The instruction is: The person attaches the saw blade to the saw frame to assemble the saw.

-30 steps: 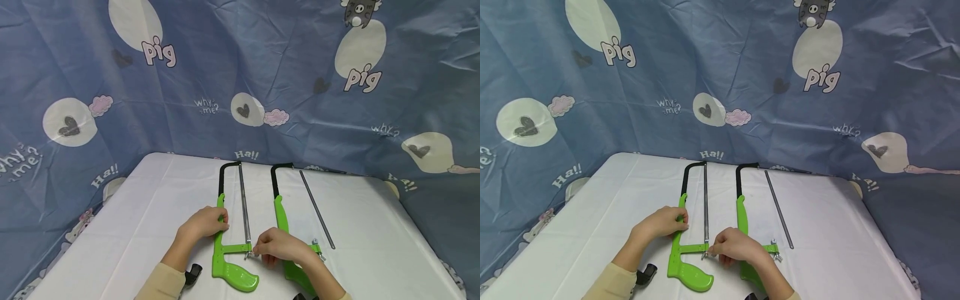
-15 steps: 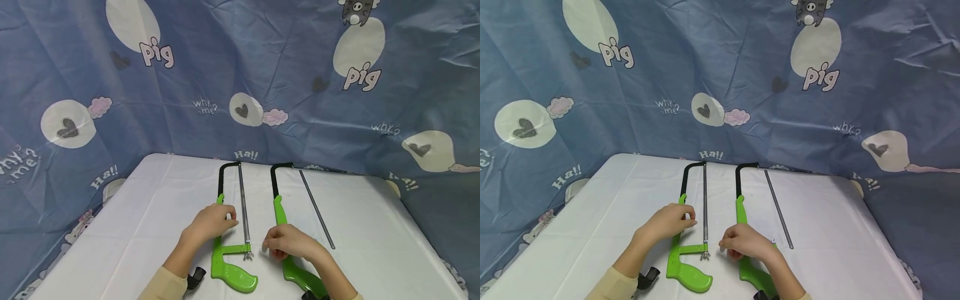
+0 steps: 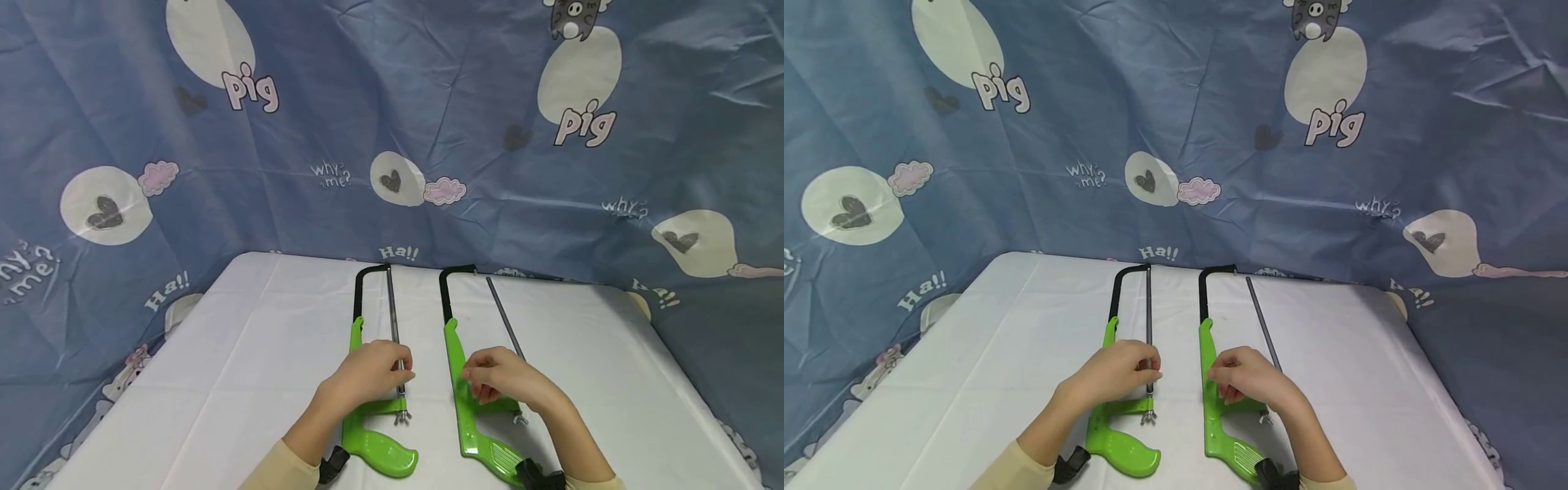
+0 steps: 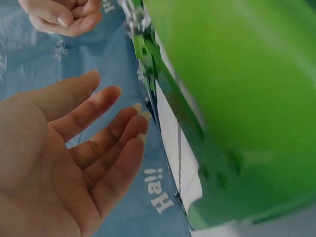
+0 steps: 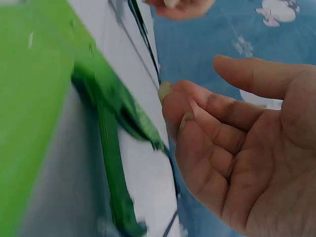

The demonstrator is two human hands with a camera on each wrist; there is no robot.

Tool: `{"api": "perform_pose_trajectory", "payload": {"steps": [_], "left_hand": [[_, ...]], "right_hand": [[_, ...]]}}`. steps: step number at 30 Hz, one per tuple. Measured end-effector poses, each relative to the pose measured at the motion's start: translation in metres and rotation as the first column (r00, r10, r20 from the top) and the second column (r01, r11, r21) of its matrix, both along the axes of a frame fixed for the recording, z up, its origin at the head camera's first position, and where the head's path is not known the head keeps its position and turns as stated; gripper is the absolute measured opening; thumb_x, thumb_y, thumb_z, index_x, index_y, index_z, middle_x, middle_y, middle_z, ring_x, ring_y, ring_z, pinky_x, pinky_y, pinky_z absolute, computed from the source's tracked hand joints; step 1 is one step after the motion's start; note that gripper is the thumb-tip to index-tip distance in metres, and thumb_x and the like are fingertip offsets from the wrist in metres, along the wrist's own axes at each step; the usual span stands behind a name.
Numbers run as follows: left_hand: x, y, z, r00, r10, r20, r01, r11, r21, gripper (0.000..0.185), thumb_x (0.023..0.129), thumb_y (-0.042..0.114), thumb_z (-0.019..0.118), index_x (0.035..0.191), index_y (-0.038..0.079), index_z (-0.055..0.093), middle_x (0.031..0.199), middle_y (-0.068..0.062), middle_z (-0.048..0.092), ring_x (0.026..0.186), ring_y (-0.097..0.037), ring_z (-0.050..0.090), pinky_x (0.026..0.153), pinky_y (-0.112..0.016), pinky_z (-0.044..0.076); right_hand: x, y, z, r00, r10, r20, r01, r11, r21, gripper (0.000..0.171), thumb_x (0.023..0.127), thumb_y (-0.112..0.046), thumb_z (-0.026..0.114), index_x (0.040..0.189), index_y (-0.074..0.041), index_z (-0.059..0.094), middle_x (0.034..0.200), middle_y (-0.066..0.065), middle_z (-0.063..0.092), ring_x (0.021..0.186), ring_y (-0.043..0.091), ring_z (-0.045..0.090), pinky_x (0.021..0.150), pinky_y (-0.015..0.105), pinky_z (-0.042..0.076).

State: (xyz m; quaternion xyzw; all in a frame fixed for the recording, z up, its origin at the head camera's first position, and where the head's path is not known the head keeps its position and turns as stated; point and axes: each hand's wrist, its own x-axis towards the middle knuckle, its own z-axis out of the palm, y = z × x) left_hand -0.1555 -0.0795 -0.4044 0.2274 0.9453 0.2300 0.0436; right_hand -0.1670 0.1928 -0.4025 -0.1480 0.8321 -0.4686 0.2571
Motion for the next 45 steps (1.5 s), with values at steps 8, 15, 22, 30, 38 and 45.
{"api": "perform_pose_trajectory", "payload": {"steps": [8,15,22,30,38,45], "left_hand": [[0.008,0.016,0.001,0.999,-0.033,-0.001,0.033,0.999,-0.012,0.016,0.093,0.033,0.069,0.105,0.022,0.07,0.097,0.006,0.065,0.087,-0.008,0.058,0.07,-0.027,0.047],[0.014,0.033,0.003,0.998,-0.053,0.044,0.053,0.999,-0.003,0.028,0.093,0.035,0.067,0.119,0.025,0.067,0.111,0.005,0.066,0.097,-0.008,0.061,0.078,-0.03,0.05],[0.021,0.049,-0.004,0.995,-0.092,0.031,0.094,0.994,-0.055,0.036,0.092,0.038,0.068,0.128,0.034,0.062,0.113,0.005,0.065,0.095,-0.007,0.059,0.077,-0.03,0.05],[0.026,0.065,-0.014,0.991,-0.121,0.049,0.125,0.988,-0.096,0.046,0.09,0.037,0.07,0.134,0.038,0.057,0.116,0.004,0.064,0.1,-0.01,0.061,0.078,-0.031,0.051],[0.03,0.075,-0.012,0.987,-0.143,0.068,0.15,0.982,-0.118,0.044,0.09,0.039,0.07,0.133,0.035,0.06,0.111,0.004,0.063,0.094,-0.008,0.058,0.075,-0.027,0.049],[0.03,0.081,-0.011,0.987,-0.149,0.068,0.158,0.975,-0.155,0.041,0.088,0.041,0.072,0.128,0.035,0.064,0.096,0.007,0.057,0.079,-0.006,0.046,0.063,-0.022,0.038]], "right_hand": [[-0.005,0.034,0.001,0.999,-0.036,-0.03,0.037,0.999,0.024,0.034,0.097,-0.028,0.061,0.101,0.005,0.065,0.075,0.01,0.064,0.069,0.024,0.065,0.066,0.039,0.055],[-0.006,0.06,0.005,0.998,-0.068,-0.012,0.069,0.997,0.03,0.036,0.098,-0.029,0.06,0.106,0.006,0.063,0.079,0.011,0.065,0.073,0.024,0.066,0.069,0.041,0.055],[-0.008,0.083,0.004,0.993,-0.114,-0.005,0.114,0.991,0.07,0.036,0.099,-0.029,0.059,0.105,0.006,0.063,0.078,0.009,0.063,0.072,0.022,0.065,0.068,0.038,0.054],[-0.013,0.102,-0.001,0.986,-0.166,-0.002,0.166,0.979,0.117,0.033,0.099,-0.027,0.059,0.101,0.006,0.063,0.075,0.008,0.063,0.068,0.02,0.063,0.064,0.036,0.053],[-0.013,0.107,-0.007,0.985,-0.174,-0.004,0.173,0.978,0.113,0.032,0.098,-0.026,0.06,0.096,0.005,0.063,0.072,0.006,0.06,0.065,0.017,0.057,0.059,0.033,0.048],[-0.013,0.11,-0.011,0.982,-0.186,-0.033,0.189,0.967,0.173,0.029,0.097,-0.026,0.062,0.099,0.003,0.066,0.069,0.007,0.062,0.061,0.017,0.055,0.057,0.033,0.049]]}}
